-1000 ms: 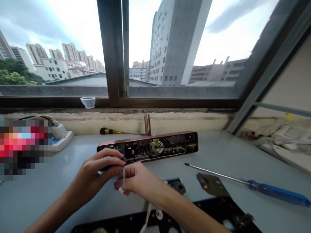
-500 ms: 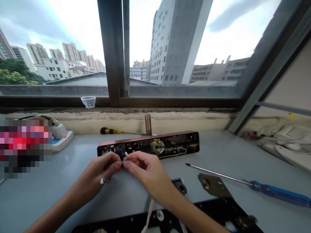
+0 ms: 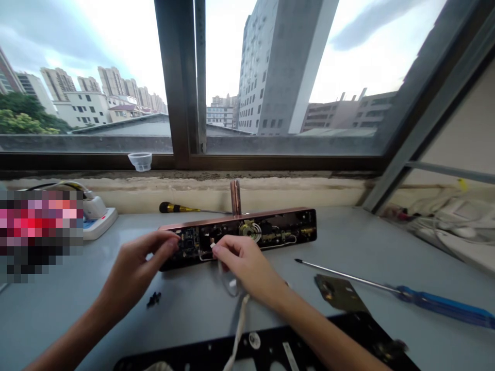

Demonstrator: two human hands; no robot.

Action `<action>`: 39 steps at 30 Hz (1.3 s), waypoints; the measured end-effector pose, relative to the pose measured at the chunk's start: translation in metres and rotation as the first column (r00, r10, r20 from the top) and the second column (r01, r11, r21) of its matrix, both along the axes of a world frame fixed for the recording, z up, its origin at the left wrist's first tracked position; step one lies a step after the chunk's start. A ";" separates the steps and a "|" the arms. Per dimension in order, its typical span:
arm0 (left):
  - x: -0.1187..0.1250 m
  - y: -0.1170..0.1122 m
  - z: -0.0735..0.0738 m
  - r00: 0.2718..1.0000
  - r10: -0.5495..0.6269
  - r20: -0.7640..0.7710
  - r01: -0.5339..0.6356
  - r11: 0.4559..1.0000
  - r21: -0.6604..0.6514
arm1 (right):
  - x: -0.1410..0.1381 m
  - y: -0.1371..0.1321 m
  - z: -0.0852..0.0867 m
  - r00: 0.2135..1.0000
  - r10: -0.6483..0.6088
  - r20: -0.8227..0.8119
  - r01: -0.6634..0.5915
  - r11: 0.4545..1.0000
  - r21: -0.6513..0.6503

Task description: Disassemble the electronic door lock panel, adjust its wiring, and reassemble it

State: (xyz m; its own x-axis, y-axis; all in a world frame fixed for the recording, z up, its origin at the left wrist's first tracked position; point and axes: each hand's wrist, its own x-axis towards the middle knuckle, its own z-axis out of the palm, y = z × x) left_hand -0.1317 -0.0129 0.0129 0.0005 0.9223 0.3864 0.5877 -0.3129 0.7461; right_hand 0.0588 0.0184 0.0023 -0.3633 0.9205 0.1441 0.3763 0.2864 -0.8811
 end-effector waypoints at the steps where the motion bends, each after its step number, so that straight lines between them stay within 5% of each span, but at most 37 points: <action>1: -0.004 0.001 0.001 0.995 0.095 -0.010 -0.094 0.994 0.056 | 0.003 0.003 0.000 0.999 0.000 0.034 -0.001 1.000 0.001; 4: -0.012 0.004 0.002 0.957 0.288 0.026 -0.289 0.948 0.132 | 0.005 0.010 -0.002 0.993 -0.022 0.114 0.018 0.999 0.041; 6: -0.014 0.008 0.000 0.954 0.284 0.100 -0.294 0.950 0.103 | 0.003 0.013 -0.005 0.988 -0.041 0.152 0.029 0.996 0.082; 10: -0.014 0.017 -0.009 0.949 0.099 0.300 -0.050 0.985 -0.165 | -0.005 0.017 -0.010 0.969 -0.115 0.219 0.079 0.983 0.168; 14: -0.016 0.023 -0.019 0.902 0.016 0.432 0.154 0.922 -0.356 | -0.010 0.021 -0.012 0.941 -0.189 0.281 0.124 0.965 0.232; 27: -0.015 0.023 -0.020 0.915 0.006 0.403 0.134 0.939 -0.317 | -0.025 0.019 -0.004 0.795 -0.351 0.494 0.167 0.911 0.378; 39: -0.016 0.024 -0.020 0.915 -0.019 0.404 0.152 0.942 -0.299 | -0.033 0.007 0.004 0.610 -0.353 0.709 0.022 0.902 0.431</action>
State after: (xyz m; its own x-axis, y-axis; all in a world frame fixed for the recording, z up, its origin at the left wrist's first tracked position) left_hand -0.1474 0.0107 -0.0070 -0.0045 0.9982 0.0590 0.2103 -0.0567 0.9760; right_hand 0.0261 0.0253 0.0068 -0.3155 0.9233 0.2192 0.9337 0.3433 -0.1020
